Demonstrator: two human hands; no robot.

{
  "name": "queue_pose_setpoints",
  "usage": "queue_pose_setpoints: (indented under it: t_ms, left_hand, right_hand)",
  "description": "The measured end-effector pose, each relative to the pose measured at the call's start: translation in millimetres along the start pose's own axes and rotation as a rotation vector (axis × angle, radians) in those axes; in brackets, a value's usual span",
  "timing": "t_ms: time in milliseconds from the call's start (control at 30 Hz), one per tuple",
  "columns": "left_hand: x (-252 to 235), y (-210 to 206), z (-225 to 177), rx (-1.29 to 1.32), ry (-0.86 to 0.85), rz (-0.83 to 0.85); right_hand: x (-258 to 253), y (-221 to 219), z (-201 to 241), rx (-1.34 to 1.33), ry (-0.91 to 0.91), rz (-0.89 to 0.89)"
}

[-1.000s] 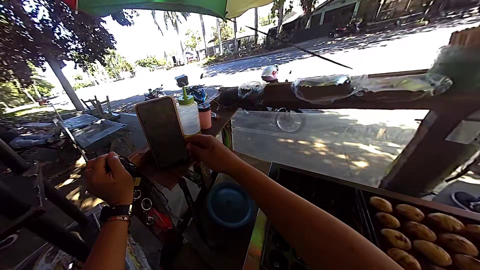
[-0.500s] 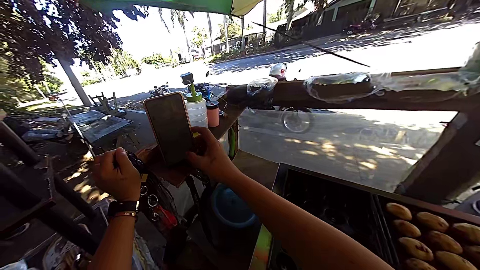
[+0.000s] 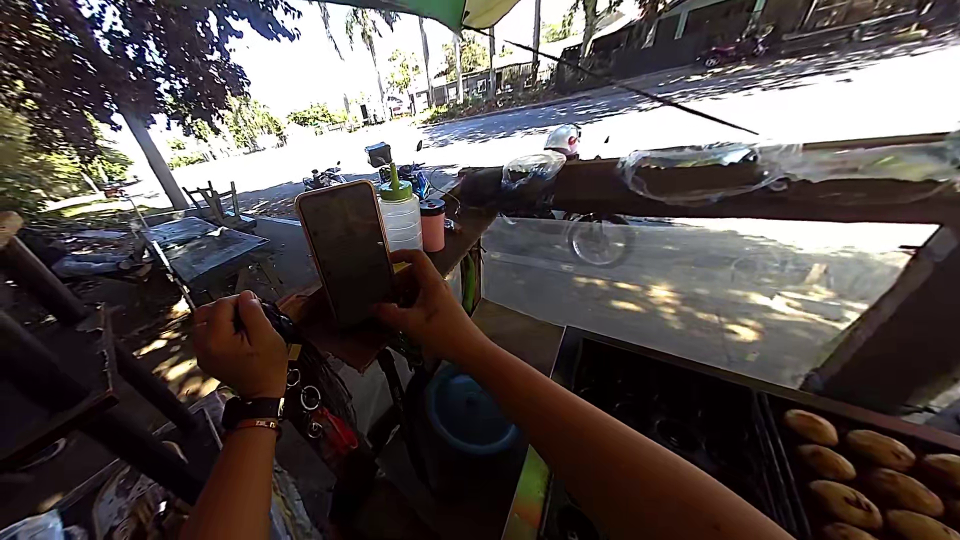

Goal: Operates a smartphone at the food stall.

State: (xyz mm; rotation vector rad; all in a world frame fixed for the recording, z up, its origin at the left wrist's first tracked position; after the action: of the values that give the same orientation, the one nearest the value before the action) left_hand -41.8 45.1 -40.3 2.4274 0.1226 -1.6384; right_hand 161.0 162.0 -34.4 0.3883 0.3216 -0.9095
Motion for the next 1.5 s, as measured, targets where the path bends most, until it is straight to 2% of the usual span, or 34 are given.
queue_pose_setpoints:
  t_ms: [333, 733, 1100, 1500]
  left_hand:
    - [0, -1, 0, 0.001, -0.003, 0.001]
    - [2, -2, 4, 0.015, -0.024, -0.021]
    - [1, -2, 2, 0.017, -0.041, -0.026]
    - [2, -2, 1, 0.006, -0.029, -0.028]
  right_hand:
    - [0, 7, -2, -0.057, -0.021, 0.024]
    - [-1, 9, -7, -0.115, 0.046, -0.032]
    - [-3, -4, 9, 0.031, -0.062, -0.110]
    - [-5, -6, 4, -0.038, -0.087, -0.132]
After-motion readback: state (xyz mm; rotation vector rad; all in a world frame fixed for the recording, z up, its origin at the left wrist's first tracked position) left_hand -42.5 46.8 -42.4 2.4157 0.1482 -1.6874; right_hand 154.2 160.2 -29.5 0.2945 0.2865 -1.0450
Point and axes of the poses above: each hand's wrist, its own x-axis away from the middle knuckle, its own y-axis out of the back of the hand, z = x × y, the point moved 1 cm from there along -x, towards the middle knuckle, and after that the axes turned 5 degrees about -y, right-handed, at the moved point
